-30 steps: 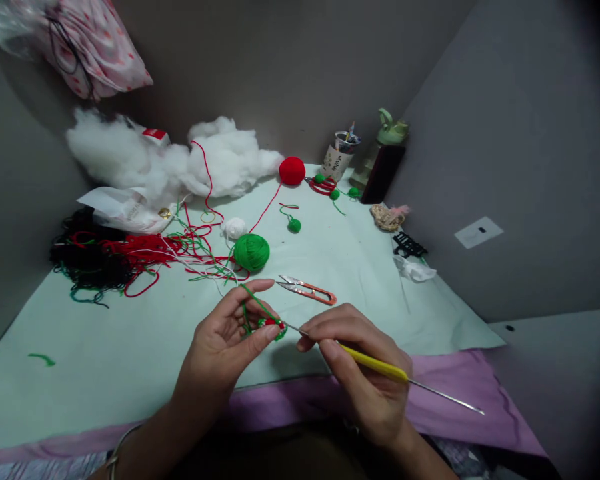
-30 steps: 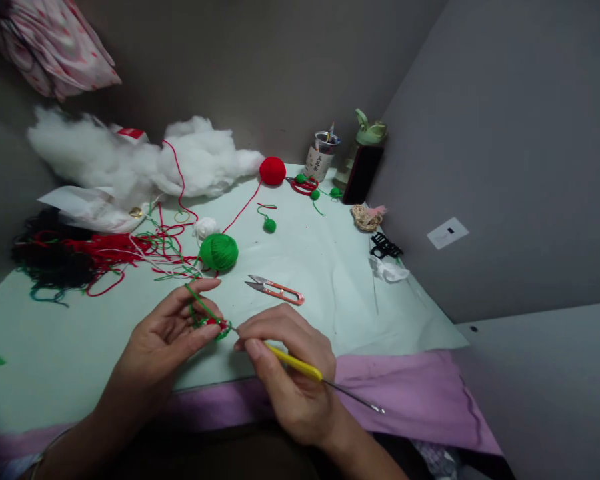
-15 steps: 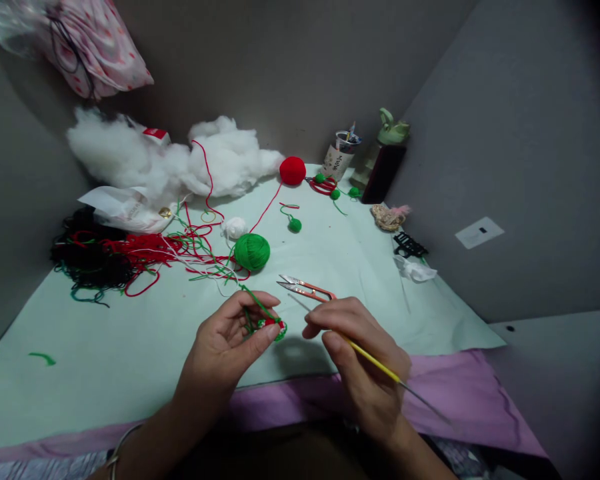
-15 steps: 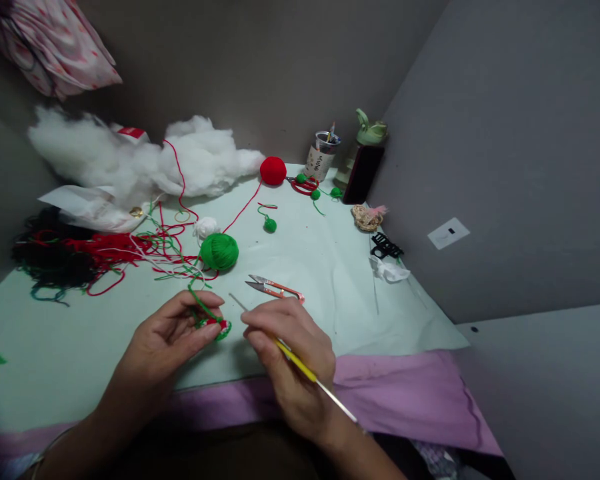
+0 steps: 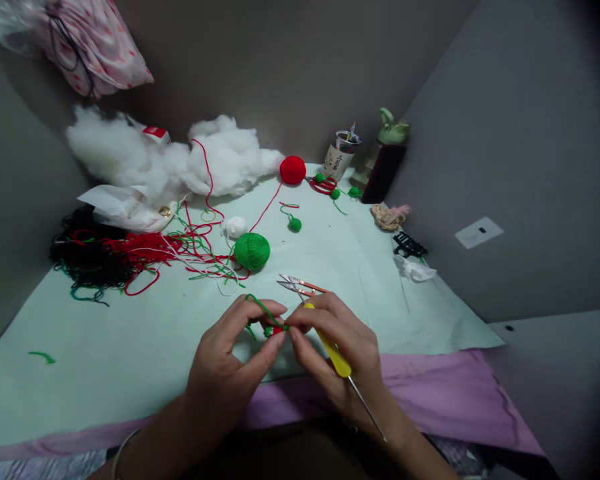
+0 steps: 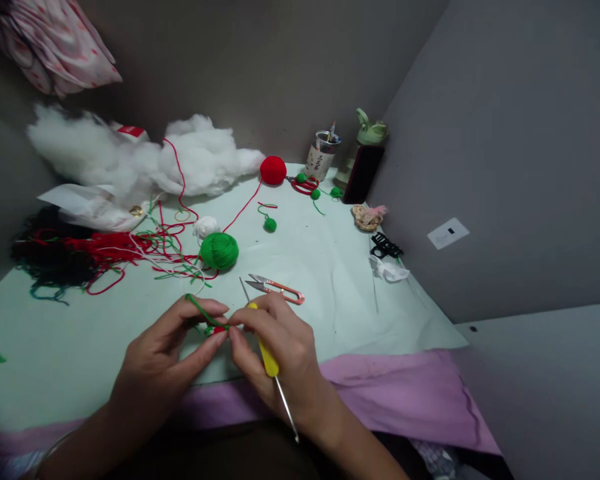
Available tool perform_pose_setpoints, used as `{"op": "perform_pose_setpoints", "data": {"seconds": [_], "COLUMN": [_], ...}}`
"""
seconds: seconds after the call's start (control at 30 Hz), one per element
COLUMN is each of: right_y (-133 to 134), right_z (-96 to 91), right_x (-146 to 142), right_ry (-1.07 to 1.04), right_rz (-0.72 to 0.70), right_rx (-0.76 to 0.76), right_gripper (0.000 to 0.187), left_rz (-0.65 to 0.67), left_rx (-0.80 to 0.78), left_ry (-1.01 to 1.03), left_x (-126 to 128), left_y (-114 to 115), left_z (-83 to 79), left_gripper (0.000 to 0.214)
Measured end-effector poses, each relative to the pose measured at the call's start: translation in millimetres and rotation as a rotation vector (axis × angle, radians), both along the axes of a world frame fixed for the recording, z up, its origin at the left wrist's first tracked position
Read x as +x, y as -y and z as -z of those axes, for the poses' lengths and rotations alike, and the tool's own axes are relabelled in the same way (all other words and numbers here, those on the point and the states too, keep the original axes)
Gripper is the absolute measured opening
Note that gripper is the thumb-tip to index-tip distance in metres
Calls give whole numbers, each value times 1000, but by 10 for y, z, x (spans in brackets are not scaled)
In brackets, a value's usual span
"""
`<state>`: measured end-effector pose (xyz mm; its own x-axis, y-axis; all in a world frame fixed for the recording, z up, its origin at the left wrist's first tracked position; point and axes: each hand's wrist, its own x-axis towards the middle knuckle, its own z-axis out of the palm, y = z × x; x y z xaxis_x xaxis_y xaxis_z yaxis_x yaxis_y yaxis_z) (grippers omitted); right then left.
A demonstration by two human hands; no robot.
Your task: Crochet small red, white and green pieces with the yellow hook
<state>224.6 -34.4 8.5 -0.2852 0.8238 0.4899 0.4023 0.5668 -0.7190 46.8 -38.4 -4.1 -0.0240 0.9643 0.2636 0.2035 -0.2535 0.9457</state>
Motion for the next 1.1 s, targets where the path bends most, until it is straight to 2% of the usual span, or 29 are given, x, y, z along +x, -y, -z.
{"op": "perform_pose_setpoints", "data": {"seconds": [0.1, 0.23, 0.43, 0.57, 0.63, 0.77, 0.9, 1.1], "right_y": [2, 5, -15, -51, -62, -55, -50, -75], "right_z": [-2, 1, 70, 65, 22, -61, -49, 30], "right_x": [-11, -34, -30, 36, 69, 54, -28, -35], "right_ry": [95, 225, 265, 216, 161, 140, 254, 390], "right_rz": [23, 81, 134, 189, 177, 62, 42, 134], "right_rx": [40, 124, 226, 263, 210, 139, 206, 363], "right_gripper": [17, 15, 20, 23, 20, 15, 11, 12], "left_rz": [-13, -21, 3, 2, 3, 25, 32, 59], "left_rx": [78, 107, 29, -58, -98, -101, -59, -108], "left_ry": [-64, -112, -57, 5, 16, 42, 32, 28], "left_x": [11, 26, 34, -1, -21, -37, -30, -23], "left_y": [-12, -35, -34, -31, -36, -62, -84, -91], "left_z": [10, 17, 4, 8, 11, 3, -19, -40], "left_gripper": [20, 19, 20, 18, 19, 24, 28, 29]}}
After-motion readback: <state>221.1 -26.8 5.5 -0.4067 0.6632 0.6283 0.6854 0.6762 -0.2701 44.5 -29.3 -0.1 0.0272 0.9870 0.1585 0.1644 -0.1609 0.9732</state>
